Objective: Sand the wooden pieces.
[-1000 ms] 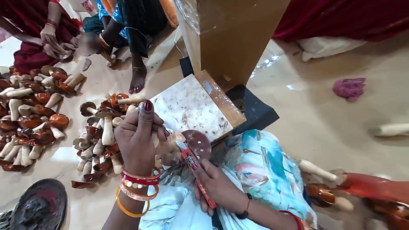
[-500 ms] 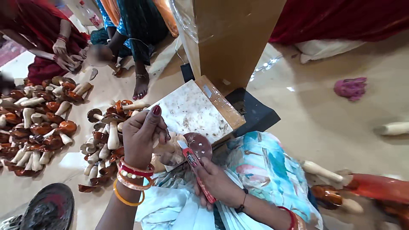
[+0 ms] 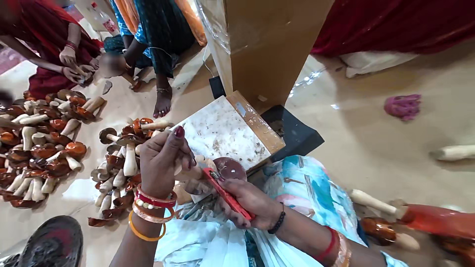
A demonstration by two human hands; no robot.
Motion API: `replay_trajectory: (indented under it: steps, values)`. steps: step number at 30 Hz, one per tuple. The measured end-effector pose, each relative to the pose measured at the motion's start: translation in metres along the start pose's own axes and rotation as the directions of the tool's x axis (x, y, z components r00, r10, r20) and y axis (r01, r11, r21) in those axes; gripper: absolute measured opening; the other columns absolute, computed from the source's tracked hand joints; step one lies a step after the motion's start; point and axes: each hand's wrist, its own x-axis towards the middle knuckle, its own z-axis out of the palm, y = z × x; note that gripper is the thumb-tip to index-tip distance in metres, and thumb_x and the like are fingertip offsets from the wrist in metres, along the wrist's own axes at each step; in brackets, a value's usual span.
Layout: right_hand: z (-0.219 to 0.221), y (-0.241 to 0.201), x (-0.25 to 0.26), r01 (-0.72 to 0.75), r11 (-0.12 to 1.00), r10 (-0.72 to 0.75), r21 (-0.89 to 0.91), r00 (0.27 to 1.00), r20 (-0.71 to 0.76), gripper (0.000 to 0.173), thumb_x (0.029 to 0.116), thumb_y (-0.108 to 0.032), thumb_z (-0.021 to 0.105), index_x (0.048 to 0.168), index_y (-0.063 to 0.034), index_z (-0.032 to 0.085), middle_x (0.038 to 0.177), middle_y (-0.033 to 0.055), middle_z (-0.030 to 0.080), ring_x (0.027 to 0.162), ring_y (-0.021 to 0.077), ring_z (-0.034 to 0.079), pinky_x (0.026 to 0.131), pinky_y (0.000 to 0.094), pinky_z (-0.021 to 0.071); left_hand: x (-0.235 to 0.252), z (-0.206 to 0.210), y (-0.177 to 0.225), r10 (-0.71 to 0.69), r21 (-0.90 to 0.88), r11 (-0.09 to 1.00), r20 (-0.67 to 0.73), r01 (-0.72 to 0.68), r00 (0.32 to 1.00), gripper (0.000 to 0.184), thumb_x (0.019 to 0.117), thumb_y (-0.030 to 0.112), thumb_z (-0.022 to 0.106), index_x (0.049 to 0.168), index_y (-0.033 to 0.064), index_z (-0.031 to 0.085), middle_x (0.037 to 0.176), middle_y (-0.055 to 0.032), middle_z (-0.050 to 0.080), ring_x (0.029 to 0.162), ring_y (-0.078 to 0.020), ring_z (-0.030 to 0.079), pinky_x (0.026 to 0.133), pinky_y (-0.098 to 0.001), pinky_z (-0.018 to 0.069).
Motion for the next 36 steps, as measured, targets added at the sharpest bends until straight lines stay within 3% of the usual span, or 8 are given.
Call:
replay_trajectory:
  steps: [4,7,15,21,28,31,33,36]
  values:
    - [0.005,0.006,-0.011,-0.057,0.951,-0.011,-0.303,0.976,-0.218,0.03,0.1136,-0.036,0.03,0.12,-0.0097,0.043,0.065,0.0065,0.061,0.044,0.0141,0.06,0.041,0.0261,0.0525,0.001,-0.001,-0.001,-0.001,-0.03,1.0,0.032,0.002,0.999,0.035,0.1076,0.024,0.05,0.077,0.0173,0.067,0.061,0.0069,0.065,0.051,-0.0035,0.061,0.053,-0.02,0.0561]
    - [0.012,0.007,-0.011,-0.15,0.892,0.039,-0.426,0.965,-0.259,0.03,0.1128,-0.039,0.032,0.116,-0.0107,0.041,0.067,0.006,0.061,0.045,0.0155,0.062,0.043,0.0286,0.0555,0.001,0.0,0.0,0.01,-0.029,1.0,0.037,-0.009,0.999,0.035,0.1076,0.024,0.051,0.077,0.0177,0.067,0.061,0.0075,0.063,0.051,-0.003,0.06,0.053,-0.0195,0.055]
    - [0.007,0.0,0.0,-0.031,0.998,0.033,0.05,0.998,-0.047,0.038,0.1142,-0.035,0.022,0.109,-0.0101,0.05,0.063,-0.0003,0.058,0.042,0.0029,0.051,0.039,0.0154,0.0424,0.001,-0.005,-0.001,-0.01,-0.054,0.998,0.087,0.015,0.996,0.034,0.1066,0.026,0.053,0.078,0.0169,0.068,0.06,0.0065,0.063,0.05,-0.0037,0.06,0.052,-0.0198,0.055]
    - [0.012,0.007,-0.011,-0.137,0.905,0.032,-0.403,0.966,-0.256,0.03,0.1128,-0.039,0.032,0.117,-0.0103,0.04,0.067,0.0057,0.06,0.046,0.0157,0.063,0.044,0.0292,0.0563,0.005,-0.008,0.002,-0.047,-0.044,0.998,0.157,0.055,0.986,0.035,0.1066,0.027,0.053,0.076,0.0164,0.066,0.06,0.0064,0.062,0.049,-0.0036,0.059,0.052,-0.0203,0.0555]
    - [0.005,-0.004,0.002,-0.03,0.998,0.027,-0.051,0.997,-0.066,0.035,0.1141,-0.036,0.024,0.108,-0.011,0.049,0.064,-0.0004,0.059,0.043,0.0038,0.052,0.04,0.0163,0.0443,0.009,-0.016,0.001,-0.048,-0.083,0.993,0.325,0.079,0.944,0.033,0.1046,0.031,0.057,0.078,0.0175,0.069,0.06,0.0075,0.062,0.049,-0.0011,0.057,0.05,-0.017,0.0523]
    - [0.005,0.002,-0.005,-0.009,0.98,-0.025,-0.197,0.986,-0.168,0.033,0.1137,-0.037,0.027,0.116,-0.0095,0.044,0.064,0.0051,0.061,0.043,0.0113,0.058,0.04,0.0231,0.0498,0.018,-0.027,0.0,-0.013,-0.047,0.998,0.434,0.036,0.901,0.026,0.1024,0.038,0.06,0.091,0.0196,0.074,0.074,0.0068,0.071,0.063,-0.0033,0.066,0.062,-0.0208,0.0588]
    - [0.007,0.007,-0.009,-0.046,0.953,-0.022,-0.299,0.975,-0.221,0.03,0.1137,-0.036,0.029,0.118,-0.0095,0.042,0.065,0.0063,0.06,0.043,0.0145,0.059,0.041,0.0265,0.0522,0.013,-0.028,0.009,0.013,0.06,0.998,0.368,-0.038,0.93,0.03,0.1036,0.044,0.055,0.098,0.0202,0.072,0.087,0.0064,0.073,0.079,-0.0071,0.071,0.075,-0.0247,0.061]
    - [0.009,0.012,-0.01,-0.078,0.928,-0.01,-0.364,0.972,-0.234,0.028,0.1133,-0.036,0.032,0.114,-0.0091,0.041,0.067,0.0062,0.06,0.045,0.0149,0.061,0.043,0.0276,0.0543,-0.017,-0.007,0.015,0.012,0.234,0.972,0.113,-0.038,0.994,0.04,0.1097,0.045,0.038,0.103,0.0174,0.066,0.089,0.0073,0.067,0.079,-0.0047,0.066,0.074,-0.0213,0.0569]
